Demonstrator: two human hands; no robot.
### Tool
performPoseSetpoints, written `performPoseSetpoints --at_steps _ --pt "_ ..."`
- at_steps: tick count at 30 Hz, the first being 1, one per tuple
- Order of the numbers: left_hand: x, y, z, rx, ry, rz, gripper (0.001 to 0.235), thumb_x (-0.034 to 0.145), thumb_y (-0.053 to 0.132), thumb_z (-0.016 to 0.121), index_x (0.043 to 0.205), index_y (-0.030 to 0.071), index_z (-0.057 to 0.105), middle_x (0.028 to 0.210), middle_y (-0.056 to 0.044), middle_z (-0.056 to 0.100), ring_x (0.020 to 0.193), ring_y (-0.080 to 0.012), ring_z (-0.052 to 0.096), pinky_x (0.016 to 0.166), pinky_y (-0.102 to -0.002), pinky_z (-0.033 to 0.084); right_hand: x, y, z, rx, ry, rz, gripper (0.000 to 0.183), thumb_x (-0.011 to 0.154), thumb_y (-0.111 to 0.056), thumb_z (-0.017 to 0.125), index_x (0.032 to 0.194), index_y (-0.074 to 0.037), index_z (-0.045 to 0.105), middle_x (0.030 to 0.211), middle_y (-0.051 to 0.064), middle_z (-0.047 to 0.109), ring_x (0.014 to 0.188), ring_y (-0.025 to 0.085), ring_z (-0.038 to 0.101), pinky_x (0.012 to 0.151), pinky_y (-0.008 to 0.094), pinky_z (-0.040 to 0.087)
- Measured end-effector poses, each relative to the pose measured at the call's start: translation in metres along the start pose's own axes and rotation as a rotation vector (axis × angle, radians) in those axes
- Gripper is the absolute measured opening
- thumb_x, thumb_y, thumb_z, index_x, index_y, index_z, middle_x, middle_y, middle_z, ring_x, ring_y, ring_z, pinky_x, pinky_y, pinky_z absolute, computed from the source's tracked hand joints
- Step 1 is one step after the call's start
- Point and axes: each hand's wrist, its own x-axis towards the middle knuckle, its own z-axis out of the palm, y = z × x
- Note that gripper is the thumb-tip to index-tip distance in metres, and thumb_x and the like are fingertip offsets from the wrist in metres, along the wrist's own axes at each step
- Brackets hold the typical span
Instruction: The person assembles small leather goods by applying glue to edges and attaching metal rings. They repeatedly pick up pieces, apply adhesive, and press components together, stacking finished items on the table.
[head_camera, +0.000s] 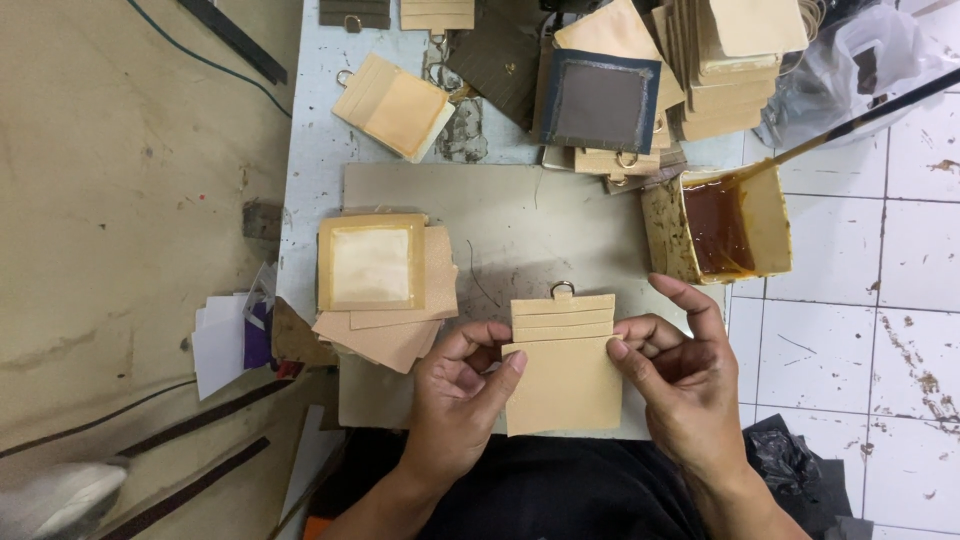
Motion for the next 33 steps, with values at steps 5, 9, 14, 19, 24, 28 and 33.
performPoseSetpoints --at_steps 5,9,14,19,24,28,33 --pt "0.001 0.004 0.001 -0.013 -0.003 -0.024 0.020 0.092 0.000 0.073 0.111 0.001 0.069 0.100 -0.008 0.076 0.093 -0.0132 0.070 0.085 -0.025 0.056 0.003 0.004 0.000 0.055 -0.011 -0.011 0.065 0.088 0.005 0.068 0.147 -0.003 0.041 0.087 0.016 0.070 0.086 0.016 0.067 0.089 0.029 0.053" --pt "0.002 0.003 0.000 -0.014 0.003 -0.023 0.022 0.091 0.001 0.074 0.113 0.001 0.070 0.102 -0.007 0.075 0.094 -0.0138 0.071 0.086 -0.025 0.057 0.005 0.008 -0.003 0.120 -0.017 0.023 0.065 0.088 0.005 0.068 0.147 -0.005 0.042 0.089 0.014 0.071 0.083 0.014 0.066 0.086 0.026 0.052" --pt "0.003 0.000 -0.001 -0.041 0.002 -0.049 0.021 0.091 0.000 0.074 0.111 0.001 0.069 0.100 -0.007 0.075 0.093 -0.0122 0.070 0.085 -0.024 0.056 0.006 0.011 -0.003 0.152 -0.021 0.018 0.063 0.089 0.006 0.067 0.146 -0.004 0.042 0.089 0.015 0.070 0.084 0.014 0.066 0.086 0.025 0.051" --pt "0.002 -0.006 -0.002 -0.058 0.024 0.023 0.019 0.092 -0.001 0.073 0.111 -0.001 0.072 0.099 -0.009 0.076 0.091 -0.0135 0.071 0.085 -0.025 0.058 0.006 0.013 -0.004 0.183 -0.007 0.026 0.064 0.087 0.008 0.068 0.144 -0.003 0.044 0.090 0.012 0.070 0.092 0.012 0.067 0.092 0.024 0.051" --pt "0.002 -0.005 -0.003 -0.065 0.018 -0.007 0.020 0.092 0.002 0.073 0.112 0.000 0.073 0.103 -0.010 0.077 0.098 -0.0152 0.072 0.092 -0.027 0.061 0.006 0.009 -0.001 0.138 0.032 0.078 0.061 0.089 0.008 0.065 0.144 -0.008 0.047 0.088 0.009 0.067 0.085 0.012 0.064 0.086 0.026 0.050" --pt "0.001 -0.007 -0.004 -0.082 0.025 0.010 0.019 0.092 0.002 0.074 0.111 0.001 0.073 0.102 -0.008 0.076 0.097 -0.0136 0.071 0.091 -0.025 0.058 0.006 0.011 -0.001 0.138 0.012 0.072 0.061 0.089 0.006 0.066 0.145 -0.007 0.044 0.089 0.009 0.067 0.083 0.010 0.063 0.086 0.024 0.050" --pt "0.001 -0.006 -0.005 -0.068 0.015 0.003 0.016 0.093 0.002 0.074 0.109 0.002 0.074 0.097 -0.005 0.074 0.090 -0.0109 0.068 0.082 -0.023 0.056 0.006 0.009 0.000 0.139 0.010 0.065 0.062 0.089 0.004 0.066 0.146 -0.006 0.043 0.090 0.008 0.067 0.089 0.010 0.063 0.091 0.024 0.048"
